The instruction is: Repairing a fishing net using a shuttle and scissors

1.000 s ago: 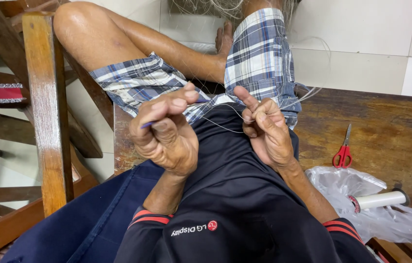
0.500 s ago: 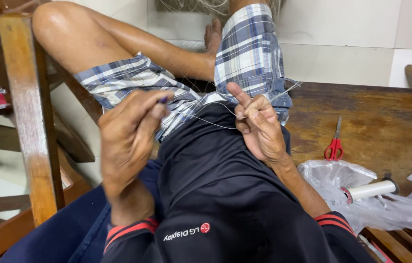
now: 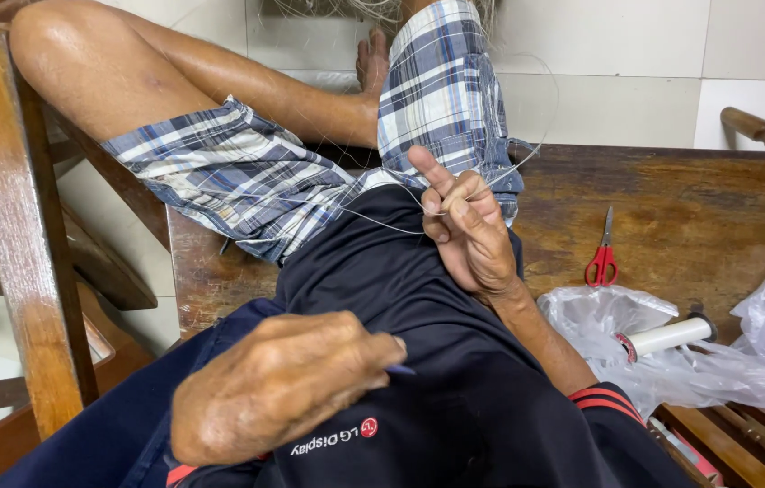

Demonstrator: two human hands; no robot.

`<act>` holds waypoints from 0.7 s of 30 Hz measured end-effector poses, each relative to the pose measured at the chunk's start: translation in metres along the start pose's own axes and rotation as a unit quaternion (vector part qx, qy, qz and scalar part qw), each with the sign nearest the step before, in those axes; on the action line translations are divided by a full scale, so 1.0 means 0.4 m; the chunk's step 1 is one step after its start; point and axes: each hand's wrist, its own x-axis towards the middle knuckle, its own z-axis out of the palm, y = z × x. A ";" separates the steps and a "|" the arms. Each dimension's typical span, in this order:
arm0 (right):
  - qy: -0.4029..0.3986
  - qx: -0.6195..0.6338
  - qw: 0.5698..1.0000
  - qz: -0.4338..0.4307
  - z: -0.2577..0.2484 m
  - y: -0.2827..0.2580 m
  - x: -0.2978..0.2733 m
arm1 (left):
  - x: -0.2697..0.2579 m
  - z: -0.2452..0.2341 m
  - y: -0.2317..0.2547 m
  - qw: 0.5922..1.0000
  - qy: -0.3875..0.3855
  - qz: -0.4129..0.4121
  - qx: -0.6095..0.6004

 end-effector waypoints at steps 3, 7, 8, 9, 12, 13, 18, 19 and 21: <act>-0.005 -0.004 1.000 0.001 -0.012 0.003 -0.005 | 0.033 0.007 0.012 0.999 -0.037 -0.002 -0.037; 0.009 -0.002 1.000 0.005 -0.018 0.002 -0.006 | 0.024 0.003 0.021 0.996 -0.039 -0.019 0.078; 0.010 -0.001 1.000 0.002 -0.017 0.002 -0.008 | 0.025 0.000 0.026 0.995 -0.009 -0.011 0.102; 0.010 0.000 1.000 -0.001 -0.015 0.003 -0.009 | 0.025 -0.002 0.033 0.992 0.021 -0.004 0.127; -0.002 -0.020 1.000 0.001 -0.001 -0.007 -0.014 | 0.015 -0.012 0.040 0.993 0.040 -0.020 0.106; -0.001 -0.020 1.000 0.001 -0.002 -0.005 -0.015 | 0.015 -0.012 0.037 0.993 0.039 -0.020 0.106; 0.011 -0.018 1.000 0.000 -0.002 -0.004 -0.014 | 0.027 -0.016 0.032 0.992 0.081 -0.005 0.096; 0.011 -0.019 1.000 0.001 -0.005 -0.002 -0.013 | 0.032 -0.016 0.031 0.992 0.083 -0.005 0.096; 0.013 -0.004 1.000 0.001 -0.013 0.000 -0.011 | 0.042 -0.017 0.028 0.998 0.056 0.006 0.042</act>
